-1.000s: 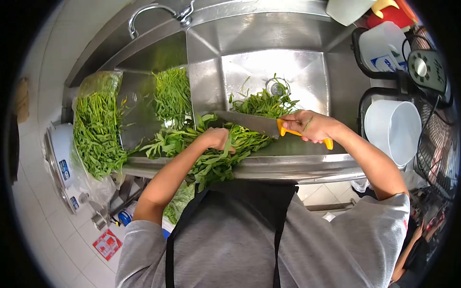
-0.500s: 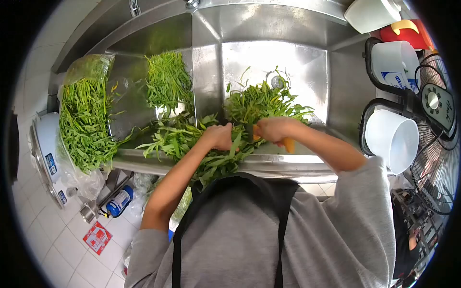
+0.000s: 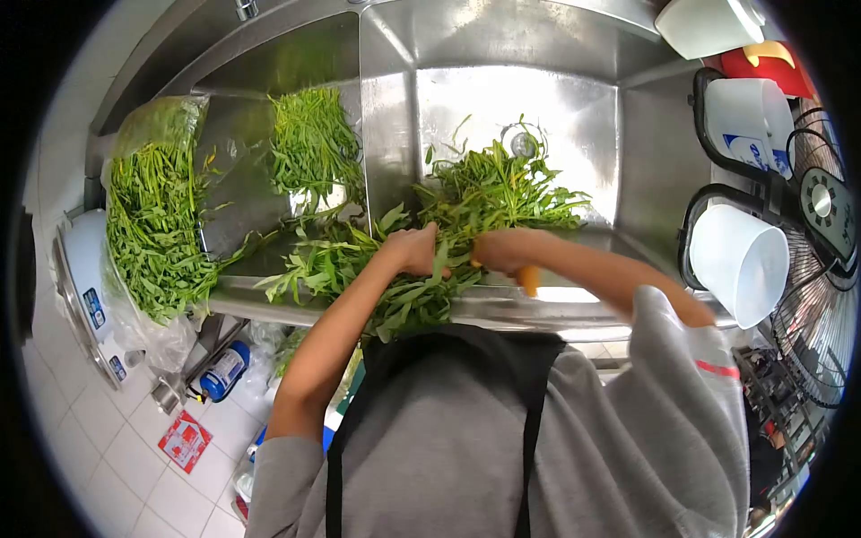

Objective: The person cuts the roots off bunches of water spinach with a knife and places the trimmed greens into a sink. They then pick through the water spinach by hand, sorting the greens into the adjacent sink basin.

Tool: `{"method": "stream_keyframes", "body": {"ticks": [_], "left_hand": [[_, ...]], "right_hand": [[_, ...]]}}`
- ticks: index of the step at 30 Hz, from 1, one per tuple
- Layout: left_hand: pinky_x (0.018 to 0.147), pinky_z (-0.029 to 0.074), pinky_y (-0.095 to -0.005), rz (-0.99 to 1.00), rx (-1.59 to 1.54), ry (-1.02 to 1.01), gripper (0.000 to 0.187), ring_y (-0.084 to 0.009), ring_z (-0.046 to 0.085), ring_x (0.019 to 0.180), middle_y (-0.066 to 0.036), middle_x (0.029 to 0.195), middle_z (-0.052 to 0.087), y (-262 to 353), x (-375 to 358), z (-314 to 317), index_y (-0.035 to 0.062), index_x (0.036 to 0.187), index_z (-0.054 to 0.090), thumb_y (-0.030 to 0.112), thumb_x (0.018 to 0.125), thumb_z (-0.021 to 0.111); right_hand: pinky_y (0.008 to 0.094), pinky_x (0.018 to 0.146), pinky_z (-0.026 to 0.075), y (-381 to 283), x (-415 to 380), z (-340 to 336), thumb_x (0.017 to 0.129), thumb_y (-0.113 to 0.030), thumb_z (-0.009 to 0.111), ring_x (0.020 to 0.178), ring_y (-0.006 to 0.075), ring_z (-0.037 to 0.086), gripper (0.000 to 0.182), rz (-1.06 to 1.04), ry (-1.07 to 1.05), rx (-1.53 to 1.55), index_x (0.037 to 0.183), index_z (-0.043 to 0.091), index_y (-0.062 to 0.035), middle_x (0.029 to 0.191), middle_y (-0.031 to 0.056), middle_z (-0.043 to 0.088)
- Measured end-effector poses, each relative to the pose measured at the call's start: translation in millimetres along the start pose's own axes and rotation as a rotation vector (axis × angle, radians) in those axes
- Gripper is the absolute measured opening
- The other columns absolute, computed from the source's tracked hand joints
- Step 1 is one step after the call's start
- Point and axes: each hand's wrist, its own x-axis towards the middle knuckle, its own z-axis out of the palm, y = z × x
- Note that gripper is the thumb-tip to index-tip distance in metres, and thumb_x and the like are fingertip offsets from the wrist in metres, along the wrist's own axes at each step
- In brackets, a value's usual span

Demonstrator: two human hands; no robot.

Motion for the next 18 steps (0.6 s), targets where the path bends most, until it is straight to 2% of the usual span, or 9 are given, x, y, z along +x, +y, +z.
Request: {"method": "stream_keyframes", "body": {"ticks": [2, 4, 5, 9, 12, 13, 15, 17, 18], "left_hand": [[0.085, 0.042, -0.0377, -0.063, -0.004, -0.031, 0.078, -0.0341, 0.054, 0.098, -0.022, 0.104, 0.056, 7.3, -6.0, -1.2, -0.0031, 0.111, 0.042, 0.044, 0.055, 0.07], [0.083, 0.043, -0.0382, -0.035, -0.027, -0.03, 0.075, -0.034, 0.055, 0.097, -0.022, 0.102, 0.057, 4.5, -2.9, 0.2, -0.0027, 0.109, 0.042, 0.043, 0.057, 0.07], [0.083, 0.043, -0.0387, -0.027, -0.022, -0.022, 0.075, -0.0342, 0.055, 0.097, -0.022, 0.102, 0.057, 4.9, -2.5, 1.2, -0.0021, 0.11, 0.041, 0.042, 0.057, 0.069], [0.082, 0.043, -0.0402, 0.015, -0.014, 0.029, 0.071, -0.0357, 0.055, 0.095, -0.024, 0.1, 0.057, 4.0, -10.3, 4.6, -0.0002, 0.11, 0.04, 0.039, 0.058, 0.067], [0.081, 0.043, -0.0413, 0.016, -0.06, 0.021, 0.067, -0.0372, 0.054, 0.094, -0.024, 0.098, 0.057, 5.8, -18.5, -0.6, 0.0011, 0.106, 0.04, 0.038, 0.057, 0.067], [0.082, 0.041, -0.0416, 0.022, -0.074, -0.023, 0.086, -0.0396, 0.052, 0.097, -0.025, 0.102, 0.055, 6.1, -21.9, -3.8, 0.0009, 0.12, 0.031, 0.041, 0.057, 0.073], [0.082, 0.041, -0.0419, 0.057, -0.089, -0.054, 0.088, -0.04, 0.051, 0.097, -0.025, 0.102, 0.055, 8.4, -29.9, -12.6, 0.001, 0.122, 0.029, 0.04, 0.057, 0.074], [0.081, 0.041, -0.0429, 0.128, -0.114, -0.026, 0.089, -0.0406, 0.051, 0.097, -0.025, 0.099, 0.056, 5.1, -35.6, -9.5, 0.0015, 0.122, 0.027, 0.037, 0.057, 0.076], [0.081, 0.041, -0.0429, 0.13, -0.11, -0.032, 0.089, -0.0406, 0.051, 0.097, -0.025, 0.099, 0.056, 8.2, -35.2, -11.9, 0.0015, 0.122, 0.027, 0.037, 0.057, 0.076]], "right_hand": [[0.0335, 0.051, 0.05, 42.2, -15.5, 25.8, 0.086, -0.017, 0.038, 0.054, 0.0259, 0.061, 0.026, -0.429, 0.415, -0.533, 0.102, 0.052, -0.0015, 0.08, 0.0153, 0.061], [0.0357, 0.054, 0.05, -4.9, -68.9, -5.2, 0.084, -0.016, 0.043, 0.063, 0.0282, 0.062, 0.025, 0.101, 0.083, 0.124, 0.103, 0.052, -0.002, 0.082, 0.0153, 0.062], [0.0372, 0.056, 0.05, -9.1, -55.0, -0.8, 0.083, -0.015, 0.044, 0.072, 0.0286, 0.063, 0.027, -0.046, 0.22, -0.073, 0.104, 0.051, -0.0017, 0.084, 0.0158, 0.062], [0.0374, 0.058, 0.049, -24.8, -16.8, -7.0, 0.083, -0.016, 0.044, 0.076, 0.0294, 0.062, 0.027, 0.096, 0.079, 0.033, 0.104, 0.051, -0.0014, 0.084, 0.0156, 0.062], [0.0384, 0.058, 0.049, -5.1, -17.2, -4.8, 0.082, -0.015, 0.044, 0.075, 0.0292, 0.062, 0.026, 0.075, 0.114, -0.19, 0.103, 0.052, -0.0032, 0.081, 0.0148, 0.062], [0.039, 0.059, 0.049, -4.2, -34.0, -0.8, 0.083, -0.018, 0.044, 0.075, 0.0299, 0.062, 0.025, 0.109, 0.172, -0.102, 0.104, 0.052, -0.0046, 0.081, 0.0153, 0.062], [0.0397, 0.059, 0.049, 2.4, -48.9, 13.5, 0.084, -0.02, 0.043, 0.075, 0.0306, 0.062, 0.026, 0.154, 0.231, -0.008, 0.104, 0.052, -0.0061, 0.08, 0.0158, 0.062], [0.0403, 0.06, 0.049, 8.8, -53.1, 27.7, 0.086, -0.026, 0.041, 0.074, 0.0301, 0.062, 0.027, 0.095, 0.409, -0.23, 0.103, 0.052, -0.0085, 0.08, 0.0153, 0.062], [0.0403, 0.06, 0.049, 13.8, -55.9, 26.9, 0.086, -0.026, 0.041, 0.074, 0.0301, 0.062, 0.027, 0.096, 0.408, -0.223, 0.103, 0.052, -0.0085, 0.08, 0.0153, 0.062]]}}
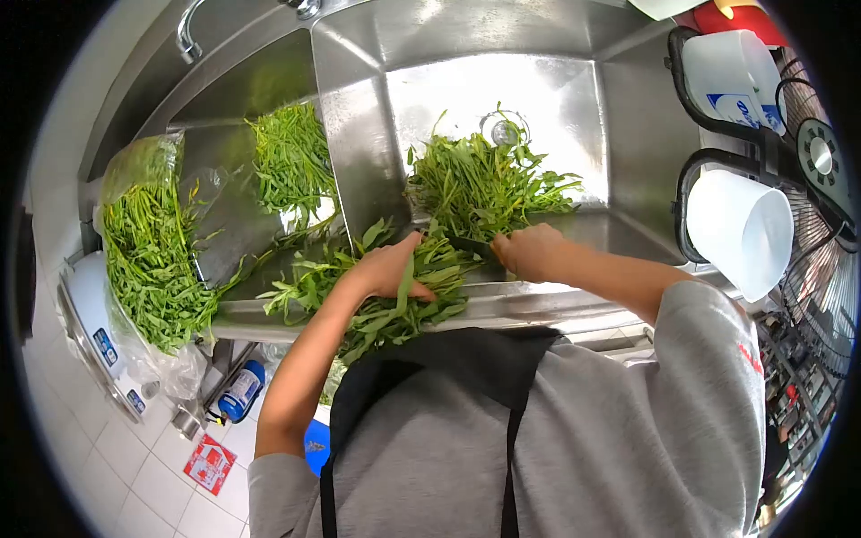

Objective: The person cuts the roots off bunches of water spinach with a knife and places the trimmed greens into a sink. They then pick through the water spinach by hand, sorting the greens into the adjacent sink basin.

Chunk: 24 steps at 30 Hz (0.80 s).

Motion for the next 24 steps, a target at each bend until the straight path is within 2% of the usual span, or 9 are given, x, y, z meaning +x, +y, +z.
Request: {"method": "stream_keyframes", "body": {"ticks": [7, 9, 10, 14, 18, 19, 20, 22, 24], "left_hand": [[0.085, 0.039, -0.0414, -0.016, 0.1, -0.098, 0.092, -0.0383, 0.05, 0.101, -0.024, 0.107, 0.053, -3.1, 8.7, -3.0, 0.0018, 0.125, 0.027, 0.039, 0.056, 0.075], [0.087, 0.039, -0.0403, -0.003, 0.074, -0.09, 0.093, -0.0369, 0.049, 0.103, -0.024, 0.11, 0.052, -12.2, 13.5, -1.6, 0.0016, 0.127, 0.027, 0.039, 0.056, 0.075], [0.088, 0.038, -0.0392, -0.007, 0.032, -0.066, 0.094, -0.0352, 0.049, 0.105, -0.023, 0.111, 0.051, -17.4, 16.6, -1.0, 0.0014, 0.128, 0.026, 0.038, 0.056, 0.074], [0.088, 0.038, -0.0388, -0.057, -0.004, -0.04, 0.093, -0.0366, 0.048, 0.105, -0.024, 0.111, 0.051, -19.4, 19.6, 2.7, 0.0001, 0.127, 0.03, 0.041, 0.056, 0.074], [0.091, 0.036, -0.0358, 0.011, -0.118, 0.017, 0.086, -0.033, 0.046, 0.11, -0.022, 0.119, 0.047, -13.4, 4.9, -15.7, -0.0007, 0.127, 0.029, 0.029, 0.06, 0.075], [0.095, 0.034, -0.0351, -0.08, -0.178, 0.078, 0.085, -0.0299, 0.044, 0.112, -0.02, 0.123, 0.044, 0.1, -7.2, -28.9, -0.0009, 0.128, 0.027, 0.022, 0.061, 0.075], [0.097, 0.033, -0.0346, 0.034, -0.305, 0.164, 0.092, -0.028, 0.046, 0.11, -0.022, 0.124, 0.042, -9.7, -12.0, -30.2, -0.0029, 0.13, 0.022, 0.023, 0.059, 0.076], [0.096, 0.035, -0.0347, -0.077, -0.482, 0.219, 0.099, -0.0276, 0.049, 0.107, -0.025, 0.124, 0.04, -9.9, -23.6, -47.1, -0.0052, 0.131, 0.016, 0.022, 0.057, 0.076], [0.093, 0.038, -0.0338, -0.254, -0.442, 0.353, 0.103, -0.0275, 0.052, 0.102, -0.026, 0.122, 0.041, -11.4, -32.7, -55.1, -0.0062, 0.132, 0.012, 0.02, 0.055, 0.075]], "right_hand": [[0.039, 0.054, 0.049, 49.2, -43.1, -25.5, 0.085, -0.029, 0.043, 0.06, 0.0277, 0.061, 0.027, -0.052, -0.019, -0.071, 0.099, 0.054, -0.0082, 0.076, 0.0137, 0.061], [0.0365, 0.051, 0.046, 57.8, -53.3, -51.4, 0.085, -0.027, 0.047, 0.051, 0.0235, 0.058, 0.035, 0.211, -0.264, 0.296, 0.118, 0.048, -0.0142, 0.072, 0.0116, 0.06], [0.0365, 0.051, 0.046, 63.8, -55.4, -52.7, 0.085, -0.027, 0.047, 0.051, 0.0235, 0.058, 0.035, 0.21, -0.264, 0.296, 0.118, 0.048, -0.0142, 0.072, 0.0116, 0.06], [0.0334, 0.044, 0.043, 82.7, -64.6, -49.7, 0.085, -0.022, 0.049, 0.041, 0.0201, 0.052, 0.036, 0.18, -0.108, 0.396, 0.119, 0.048, -0.0124, 0.064, 0.0124, 0.058], [0.0312, 0.042, 0.042, 93.2, -82.7, -62.8, 0.085, -0.016, 0.047, 0.04, 0.0179, 0.051, 0.036, 0.235, -0.071, 0.432, 0.12, 0.047, -0.0081, 0.062, 0.0127, 0.057], [0.0312, 0.043, 0.043, 97.6, -88.8, -61.9, 0.085, -0.017, 0.048, 0.041, 0.0182, 0.051, 0.033, 0.272, 0.025, 0.524, 0.117, 0.049, -0.0087, 0.06, 0.0111, 0.055], [0.0312, 0.044, 0.044, 99.1, -94.7, -62.8, 0.085, -0.018, 0.049, 0.041, 0.0185, 0.052, 0.031, 0.308, 0.122, 0.616, 0.114, 0.051, -0.0093, 0.058, 0.0095, 0.053], [0.0305, 0.044, 0.043, 92.6, -110.4, -72.6, 0.084, -0.015, 0.051, 0.041, 0.0174, 0.051, 0.032, 0.295, 0.189, 0.609, 0.114, 0.05, -0.0051, 0.055, 0.01, 0.052], [0.0294, 0.044, 0.042, 91.3, -123.7, -76.2, 0.083, -0.017, 0.052, 0.04, 0.0169, 0.05, 0.034, 0.189, 0.427, 0.536, 0.114, 0.05, -0.0032, 0.055, 0.0103, 0.052]]}}
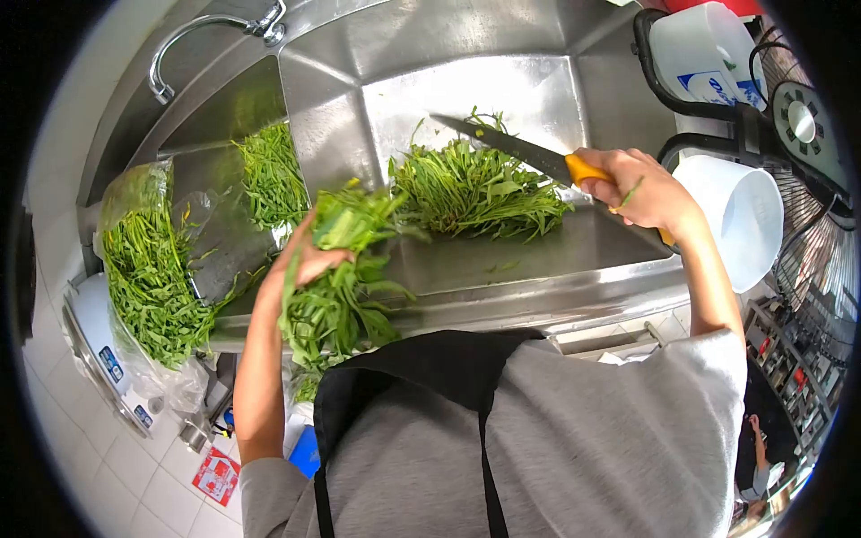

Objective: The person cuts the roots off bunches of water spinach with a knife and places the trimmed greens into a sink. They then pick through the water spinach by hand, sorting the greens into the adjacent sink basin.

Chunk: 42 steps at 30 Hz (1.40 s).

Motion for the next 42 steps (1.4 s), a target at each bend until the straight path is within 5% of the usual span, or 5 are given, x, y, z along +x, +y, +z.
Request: {"method": "stream_keyframes", "body": {"ticks": [9, 17, 34, 37, 42], "left_hand": [[0.055, 0.041, -0.0243, 0.14, -0.49, 0.281, 0.061, -0.0108, 0.048, 0.061, -0.003, 0.075, 0.057, -4.3, -36.3, -34.9, 0.0004, 0.114, 0.039, 0.004, 0.061, 0.069], [0.062, 0.042, -0.0256, 0.171, -0.583, 0.428, 0.058, -0.0125, 0.05, 0.067, -0.004, 0.083, 0.058, -33.0, -55.0, -55.4, 0.0004, 0.113, 0.042, 0.007, 0.062, 0.068], [0.062, 0.044, -0.0281, -0.03, -0.602, 0.739, 0.032, -0.0154, 0.054, 0.066, -0.007, 0.081, 0.06, -86.2, -112.5, -109.3, -0.002, 0.094, 0.056, 0.013, 0.066, 0.065], [0.062, 0.044, -0.0282, -0.042, -0.619, 0.699, 0.033, -0.0152, 0.054, 0.066, -0.007, 0.081, 0.06, -103.2, -102.8, -105.9, -0.0023, 0.094, 0.056, 0.013, 0.067, 0.064], [0.058, 0.044, -0.0284, -0.067, -0.588, 0.696, 0.033, -0.0154, 0.054, 0.063, -0.007, 0.08, 0.06, -95.1, -98.9, -99.8, -0.0038, 0.095, 0.056, 0.014, 0.067, 0.061]], "right_hand": [[0.0295, 0.079, 0.043, -1.6, -2.2, 11.5, 0.082, -0.027, 0.057, 0.097, 0.0254, 0.057, 0.042, -0.257, 0.54, 0.207, 0.117, 0.049, -0.0051, 0.101, 0.0174, 0.058], [0.035, 0.056, 0.044, -5.6, 88.1, -5.8, 0.081, -0.022, 0.054, 0.061, 0.0237, 0.052, 0.042, -0.343, 0.841, -0.569, 0.121, 0.046, -0.0286, 0.071, 0.0073, 0.046], [0.0362, 0.073, 0.042, -5.2, 241.6, -61.1, 0.077, -0.017, 0.054, 0.084, 0.024, 0.051, 0.047, -0.631, 1.4, -0.869, 0.122, 0.045, -0.0265, 0.103, 0.0106, 0.051], [0.0386, 0.057, 0.043, -1.1, 225.7, 29.1, 0.065, -0.009, 0.058, 0.066, 0.0251, 0.052, 0.008, -0.951, 0.924, -0.465, 0.073, 0.055, -0.0087, 0.075, 0.0078, 0.057], [0.0414, 0.069, 0.047, 79.1, 196.3, 228.6, 0.065, -0.028, 0.068, 0.08, 0.0286, 0.058, 0.027, -0.273, -0.18, -0.604, 0.088, 0.062, -0.0141, 0.085, 0.0099, 0.061]]}}
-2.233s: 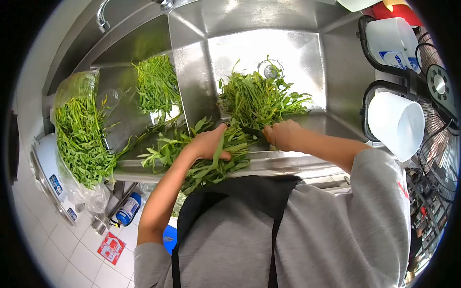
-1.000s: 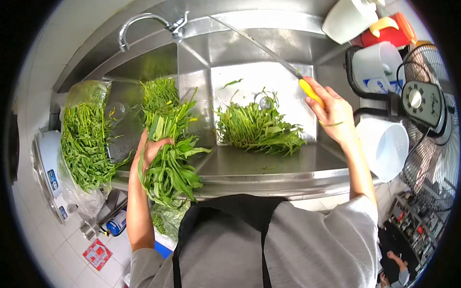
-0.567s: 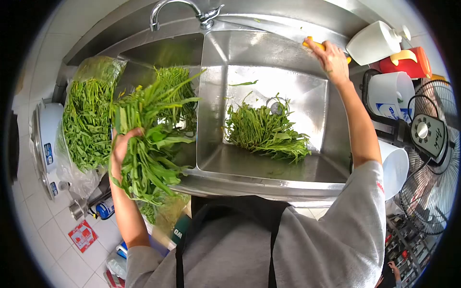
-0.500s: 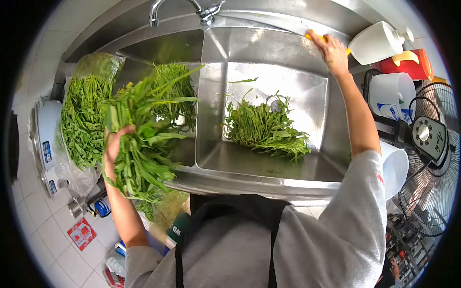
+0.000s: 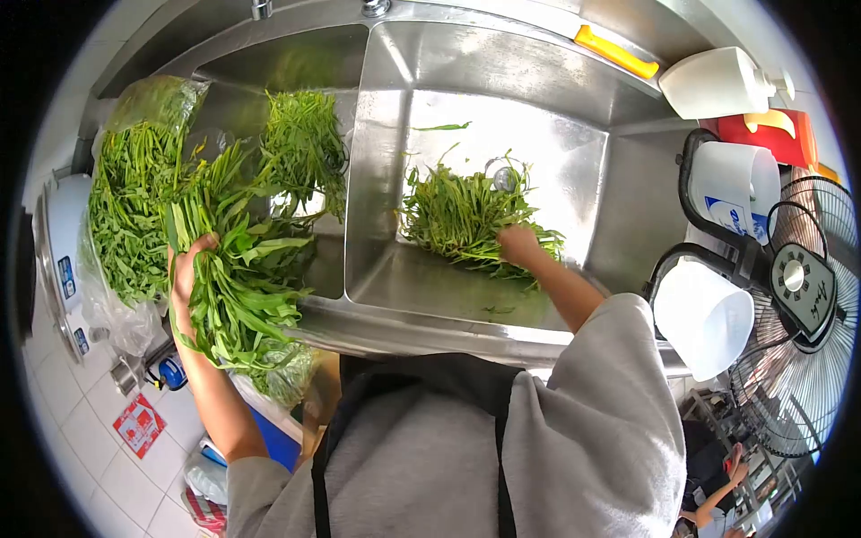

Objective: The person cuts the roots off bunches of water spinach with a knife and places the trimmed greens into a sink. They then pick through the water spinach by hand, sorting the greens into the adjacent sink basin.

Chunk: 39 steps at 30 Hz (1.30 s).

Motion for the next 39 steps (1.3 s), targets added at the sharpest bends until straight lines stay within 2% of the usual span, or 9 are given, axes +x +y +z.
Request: {"method": "stream_keyframes", "body": {"ticks": [6, 14, 25, 27, 30, 32, 33, 37, 39], "left_hand": [[0.057, 0.044, -0.0283, 0.057, -0.052, -0.007, 0.033, -0.0152, 0.054, 0.063, -0.007, 0.079, 0.06, -4.6, -4.4, -4.6, -0.0039, 0.094, 0.056, 0.015, 0.067, 0.062], [0.056, 0.043, -0.0259, 0.063, -0.152, 0.053, 0.031, -0.0136, 0.052, 0.06, -0.005, 0.072, 0.058, -26.7, -1.7, -21.0, -0.0018, 0.088, 0.057, 0.02, 0.068, 0.066], [0.046, 0.04, -0.0258, 0.202, -0.169, 0.004, 0.023, -0.0125, 0.049, 0.051, -0.003, 0.064, 0.053, -30.0, 46.1, -36.0, -0.001, 0.084, 0.055, 0.017, 0.071, 0.062], [0.046, 0.04, -0.0263, 0.301, -0.148, 0.005, 0.025, -0.0134, 0.049, 0.052, -0.004, 0.065, 0.053, -33.8, 69.7, -49.8, -0.0013, 0.086, 0.054, 0.018, 0.072, 0.062], [0.061, 0.045, -0.0291, -0.123, -0.364, -0.15, 0.026, -0.0176, 0.053, 0.063, -0.008, 0.075, 0.056, -35.0, 88.3, -83.0, -0.0008, 0.096, 0.053, 0.015, 0.076, 0.056], [0.09, 0.033, -0.0365, 0.999, 0.006, -0.308, 0.09, -0.0263, 0.047, 0.104, -0.014, 0.114, 0.048, -54.8, 95.5, -104.3, -0.0008, 0.119, 0.045, 0.073, 0.068, 0.041], [0.094, 0.027, -0.0337, 1.037, 0.072, -0.173, 0.029, -0.0209, 0.05, 0.093, -0.01, 0.1, 0.055, -44.2, 89.9, -105.3, 0.005, 0.112, 0.048, 0.012, 0.083, 0.043], [0.093, 0.028, -0.0331, 0.916, -0.028, -0.19, 0.039, -0.0211, 0.051, 0.092, -0.012, 0.1, 0.056, -50.6, 123.8, -126.7, 0.0009, 0.112, 0.047, 0.028, 0.083, 0.048], [0.092, 0.03, -0.0367, 0.439, -0.103, -0.135, 0.079, -0.0262, 0.05, 0.092, -0.019, 0.105, 0.052, -50.4, 145.3, -127.8, -0.0058, 0.122, 0.03, 0.042, 0.068, 0.062]], "right_hand": [[0.0359, 0.064, 0.048, 30.7, -6.5, 25.2, 0.071, -0.026, 0.063, 0.068, 0.0252, 0.06, 0.018, 0.115, 0.078, 0.267, 0.074, 0.064, -0.0079, 0.07, 0.0104, 0.063], [0.028, 0.067, 0.047, 55.0, -57.8, -79.3, 0.082, -0.014, 0.051, 0.081, 0.0188, 0.06, 0.02, 0.225, -0.394, 1.428, 0.097, 0.051, 0.0002, 0.092, 0.012, 0.061], [0.0335, 0.066, 0.05, 41.4, -71.2, -103.9, 0.086, -0.01, 0.049, 0.071, 0.0202, 0.057, 0.017, 0.156, 0.042, 1.897, 0.099, 0.049, 0.001, 0.081, 0.0094, 0.056], [0.0332, 0.066, 0.051, 31.5, -74.7, -109.6, 0.086, -0.011, 0.051, 0.07, 0.0198, 0.057, 0.018, 0.175, 0.117, 1.907, 0.099, 0.049, 0.001, 0.081, 0.0092, 0.056], [0.0281, 0.059, 0.049, 4.4, -76.5, -110.2, 0.083, -0.009, 0.055, 0.066, 0.0146, 0.055, 0.018, 0.281, 0.335, 1.814, 0.097, 0.05, 0.0004, 0.076, 0.0066, 0.055], [0.0257, 0.056, 0.047, 3.8, -71.4, -100.6, 0.083, -0.007, 0.054, 0.064, 0.0124, 0.054, 0.016, 0.272, 0.34, 1.7, 0.097, 0.051, -0.0001, 0.073, 0.0053, 0.054], [0.0249, 0.056, 0.047, 2.3, -67.9, -95.4, 0.082, -0.006, 0.053, 0.062, 0.0116, 0.053, 0.015, 0.305, 0.353, 1.614, 0.096, 0.051, -0.0002, 0.072, 0.0047, 0.054], [0.0228, 0.051, 0.041, -23.7, -64.0, -80.3, 0.081, -0.011, 0.054, 0.057, 0.0087, 0.05, 0.012, 0.444, 0.438, 1.331, 0.088, 0.055, -0.0016, 0.066, 0.0021, 0.055], [0.0232, 0.053, 0.041, -31.0, -61.7, -72.2, 0.079, -0.015, 0.056, 0.059, 0.0092, 0.05, 0.018, 0.517, 0.459, 1.219, 0.092, 0.057, -0.0022, 0.068, 0.002, 0.056]]}}
